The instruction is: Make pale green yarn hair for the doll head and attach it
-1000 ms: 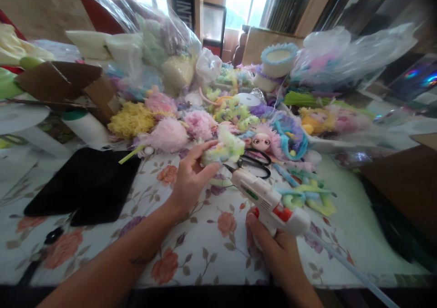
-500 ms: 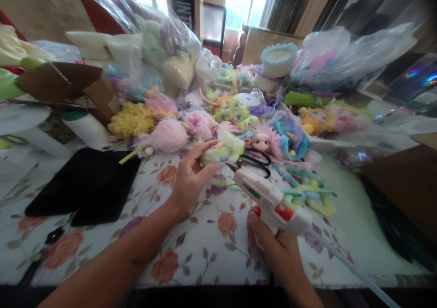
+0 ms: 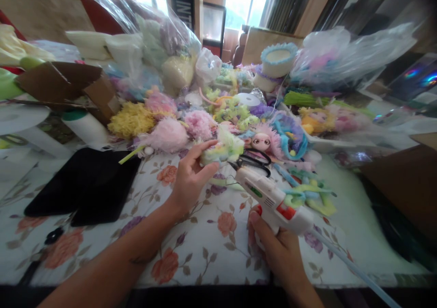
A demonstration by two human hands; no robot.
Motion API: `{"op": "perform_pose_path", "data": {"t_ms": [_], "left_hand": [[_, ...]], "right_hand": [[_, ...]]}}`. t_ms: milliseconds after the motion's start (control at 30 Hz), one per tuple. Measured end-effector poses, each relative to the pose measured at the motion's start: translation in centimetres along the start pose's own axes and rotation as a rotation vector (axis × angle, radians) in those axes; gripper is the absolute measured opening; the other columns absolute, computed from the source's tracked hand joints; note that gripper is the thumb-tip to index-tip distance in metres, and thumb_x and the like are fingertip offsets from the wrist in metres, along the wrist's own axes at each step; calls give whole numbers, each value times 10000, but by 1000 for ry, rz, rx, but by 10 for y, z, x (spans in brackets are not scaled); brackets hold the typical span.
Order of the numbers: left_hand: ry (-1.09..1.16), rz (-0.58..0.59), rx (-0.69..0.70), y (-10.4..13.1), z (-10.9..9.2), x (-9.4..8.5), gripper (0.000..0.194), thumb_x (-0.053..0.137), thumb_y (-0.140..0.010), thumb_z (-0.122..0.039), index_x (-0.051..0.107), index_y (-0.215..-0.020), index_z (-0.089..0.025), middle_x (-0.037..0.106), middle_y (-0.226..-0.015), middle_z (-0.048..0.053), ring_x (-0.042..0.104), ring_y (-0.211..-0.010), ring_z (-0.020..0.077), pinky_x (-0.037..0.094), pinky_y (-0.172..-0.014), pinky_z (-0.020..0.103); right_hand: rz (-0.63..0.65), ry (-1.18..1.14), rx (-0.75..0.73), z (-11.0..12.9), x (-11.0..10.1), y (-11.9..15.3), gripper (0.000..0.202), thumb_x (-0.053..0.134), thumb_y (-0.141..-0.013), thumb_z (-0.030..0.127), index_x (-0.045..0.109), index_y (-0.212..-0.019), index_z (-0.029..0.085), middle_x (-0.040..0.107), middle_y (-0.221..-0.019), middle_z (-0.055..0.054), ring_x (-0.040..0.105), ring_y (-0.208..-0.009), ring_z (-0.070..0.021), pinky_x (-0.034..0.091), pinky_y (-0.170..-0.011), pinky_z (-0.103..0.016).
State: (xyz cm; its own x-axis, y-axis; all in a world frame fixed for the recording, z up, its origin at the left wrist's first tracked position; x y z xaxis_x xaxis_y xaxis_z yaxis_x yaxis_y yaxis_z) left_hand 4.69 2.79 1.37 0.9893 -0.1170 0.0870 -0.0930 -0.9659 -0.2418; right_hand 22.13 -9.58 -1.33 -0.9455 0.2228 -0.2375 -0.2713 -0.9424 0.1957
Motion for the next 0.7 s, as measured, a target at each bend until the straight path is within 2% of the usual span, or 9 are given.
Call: {"op": "perform_pose_path", "data": {"t_ms": [267, 367, 567, 700], "left_hand": [[-45, -5, 1, 0, -2, 0, 433, 667, -805, -249, 629, -1235, -224, 660, -1173, 70, 588, -1114, 263, 462, -947, 375], [-24, -4, -7, 0, -2, 0, 430, 663, -809, -247, 626, -1237, -228, 648, -1206, 71, 591, -1102, 252, 467, -929, 357], [-2, -24, -3, 0, -1, 0, 439, 668, -793, -255, 633, -1229, -215, 650, -1207, 75, 606, -1047, 237, 490, -868, 329], [-34, -27, -3, -1, -1, -1, 438, 662, -800, -260, 631, -1234, -219, 666, -1153, 73, 606, -1047, 239, 485, -888, 342]], "right_hand": [[-36, -9, 27, -1, 0, 0, 393, 584, -832, 502, 595, -605, 182, 546, -501, -20, 522, -491, -138, 335, -361, -208], [-38, -8, 8, 2, 0, 0, 401, 595, -829, 509, 597, -597, 182, 531, -488, -13, 489, -451, -126, 319, -353, -215], [-26, 6, -21, 5, -1, 0, 338, 599, -830, 516, 677, -864, 189, 572, -514, 0, 493, -428, -136, 353, -369, -233], [-52, 16, -25, 3, -3, -1, 340, 619, -817, 504, 707, -911, 189, 596, -522, -2, 510, -435, -140, 373, -382, -233]]}}
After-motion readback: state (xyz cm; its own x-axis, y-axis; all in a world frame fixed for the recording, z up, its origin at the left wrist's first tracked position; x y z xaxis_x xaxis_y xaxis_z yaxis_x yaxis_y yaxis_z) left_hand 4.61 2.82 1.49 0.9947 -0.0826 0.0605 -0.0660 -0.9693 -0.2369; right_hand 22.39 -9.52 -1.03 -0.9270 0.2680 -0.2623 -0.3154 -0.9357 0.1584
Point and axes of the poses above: each hand's wrist, its own y-axis away from the middle knuckle, its own x-axis out of the palm, z = x × y, the point moved 4 cm from there along -y, towards the middle knuckle
